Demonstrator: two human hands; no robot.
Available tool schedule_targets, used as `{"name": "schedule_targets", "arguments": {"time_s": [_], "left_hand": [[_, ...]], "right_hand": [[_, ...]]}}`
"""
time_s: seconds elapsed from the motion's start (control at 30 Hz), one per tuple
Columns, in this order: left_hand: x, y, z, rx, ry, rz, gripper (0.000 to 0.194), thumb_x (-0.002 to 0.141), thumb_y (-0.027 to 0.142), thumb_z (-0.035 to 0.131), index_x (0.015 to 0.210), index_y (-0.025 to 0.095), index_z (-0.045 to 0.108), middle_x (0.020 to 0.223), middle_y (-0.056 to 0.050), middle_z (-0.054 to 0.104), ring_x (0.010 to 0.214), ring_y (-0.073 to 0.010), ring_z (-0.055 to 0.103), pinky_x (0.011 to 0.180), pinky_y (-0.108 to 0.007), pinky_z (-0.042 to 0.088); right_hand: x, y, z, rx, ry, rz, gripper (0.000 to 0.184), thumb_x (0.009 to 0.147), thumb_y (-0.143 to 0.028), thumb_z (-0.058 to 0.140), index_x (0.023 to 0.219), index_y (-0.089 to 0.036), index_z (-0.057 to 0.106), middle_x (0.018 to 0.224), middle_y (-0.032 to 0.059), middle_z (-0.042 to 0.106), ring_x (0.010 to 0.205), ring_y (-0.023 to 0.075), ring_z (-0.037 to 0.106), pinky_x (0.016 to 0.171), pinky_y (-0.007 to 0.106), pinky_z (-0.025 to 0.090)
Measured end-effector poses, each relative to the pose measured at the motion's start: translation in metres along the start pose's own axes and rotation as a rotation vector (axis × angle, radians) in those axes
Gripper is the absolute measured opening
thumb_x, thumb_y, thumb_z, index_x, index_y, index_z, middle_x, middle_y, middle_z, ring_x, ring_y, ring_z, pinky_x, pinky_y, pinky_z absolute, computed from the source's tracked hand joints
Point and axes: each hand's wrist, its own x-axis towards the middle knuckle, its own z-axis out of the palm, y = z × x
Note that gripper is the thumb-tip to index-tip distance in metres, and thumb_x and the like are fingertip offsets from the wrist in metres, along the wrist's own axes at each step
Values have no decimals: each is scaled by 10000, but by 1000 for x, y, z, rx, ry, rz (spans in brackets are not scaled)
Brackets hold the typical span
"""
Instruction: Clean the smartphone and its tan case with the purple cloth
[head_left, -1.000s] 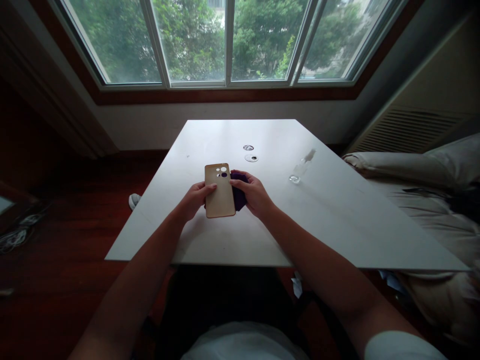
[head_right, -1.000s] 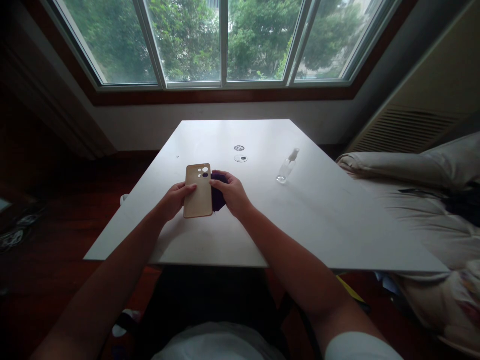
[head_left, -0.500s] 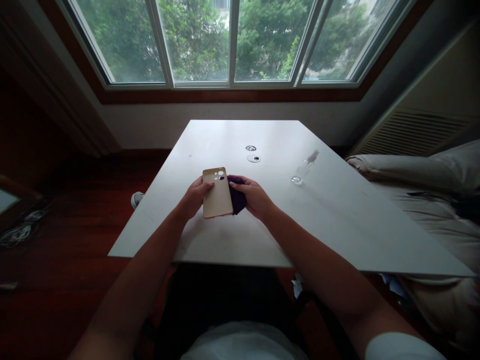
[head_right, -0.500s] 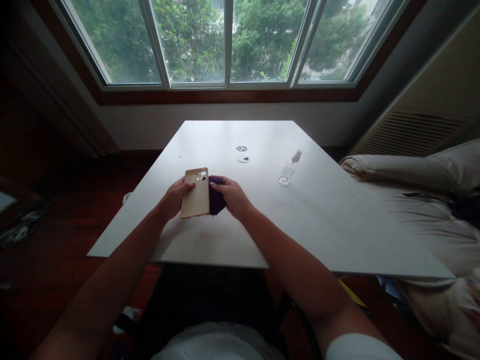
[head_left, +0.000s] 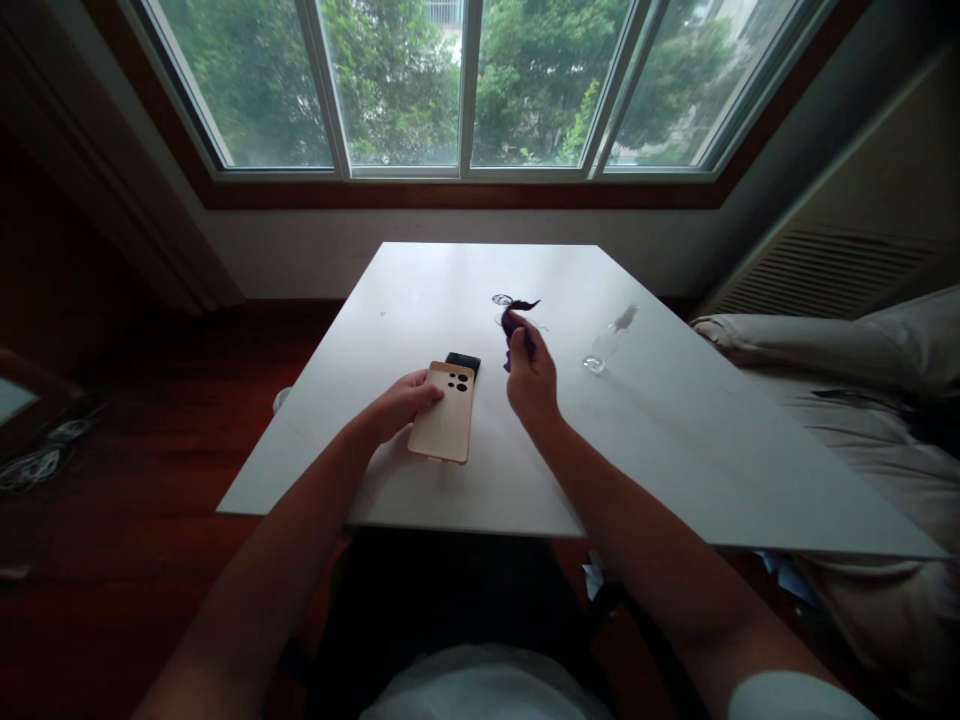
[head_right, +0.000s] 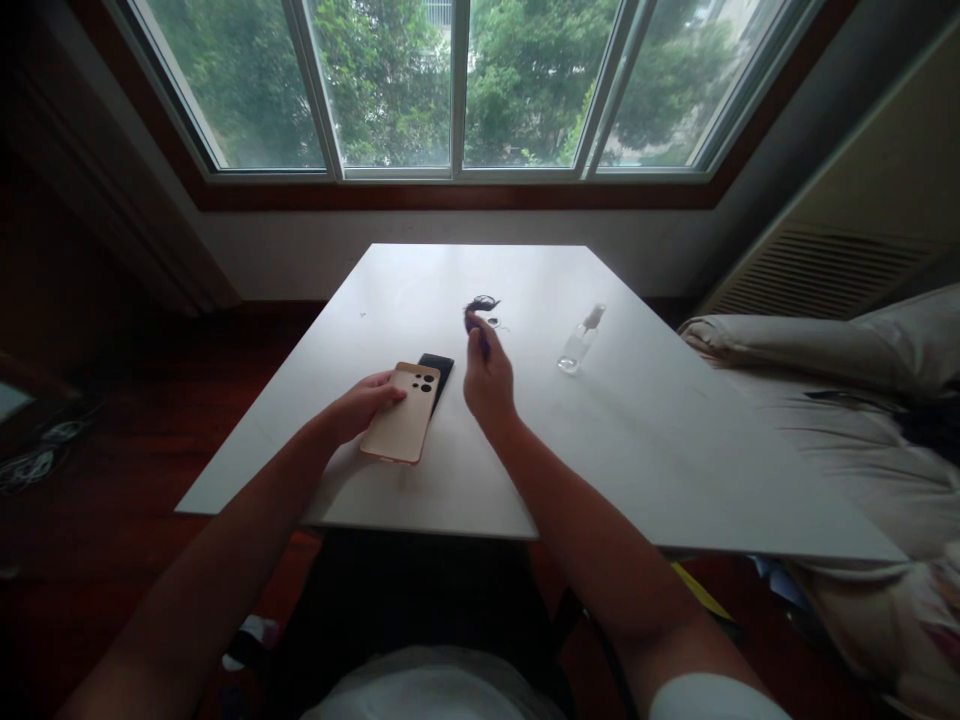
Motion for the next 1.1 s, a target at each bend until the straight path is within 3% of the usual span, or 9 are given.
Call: {"name": "schedule_targets", "arguments": {"time_s": [0.07,0.13,0.2,0.47,0.63,0.87,1.03,1.1], "left_hand": [[1,-3,1,31,-32,36,477,748,318,768,1178,152,647,1083,-112,721,899,-235,683,739,-313,535],[3,-4,2,69,-20,91,458,766,314,761,1178,142,659,1060,-106,721,901,-230,681,757,-307,535],[3,-5,3,97,5,137,445,786,310,746,1187,135,664,1040,-103,720,896,-231,681,763,-309,538],[3,-4,9,100,86,262,394,797,238,670,1178,136,675,1030,-88,714,934,-235,667,802,-314,544],[5,-5,10,95,52,236,350,768,219,660,1108,135,666,954,-71,706,820,-208,652,689,-276,516],[2,-4,13,89,73,289,419,764,231,701,1171,132,690,1079,-93,723,998,-255,664,849,-326,534],[1,-3,14,70,5,236,462,739,247,714,1184,136,658,1028,-93,720,920,-251,676,779,-321,545],[2,-4,14,70,6,235,480,732,246,725,1192,131,648,1034,-98,719,918,-251,676,769,-315,543]], "right_hand": [[-13,-1,9,-124,-245,-111,395,1006,-366,516,1369,-279,646,1294,81,712,1205,256,675,1067,446,534],[-22,0,16,-274,-498,-181,443,927,-230,588,1360,-280,671,1407,87,662,1342,304,598,1162,509,456],[-25,1,18,-372,-613,-236,544,879,-139,579,1406,-260,646,1507,97,584,1448,319,498,1231,544,365],[-20,-7,11,-414,-621,-406,571,881,-109,549,1430,-254,607,1558,85,534,1503,260,431,1291,539,251],[-19,-2,16,-490,-523,-378,632,866,-96,559,1478,-249,545,1518,94,576,1551,263,344,1294,568,213],[-20,-19,8,-366,-659,-442,505,868,-123,557,1337,-285,651,1528,30,569,1506,245,427,1315,555,164],[-17,-10,9,-492,-519,-380,570,872,-142,580,1435,-230,599,1548,92,543,1546,287,351,1310,581,150],[-15,-8,8,-498,-531,-390,591,870,-140,576,1454,-226,584,1558,98,531,1551,285,342,1307,586,150]]}}
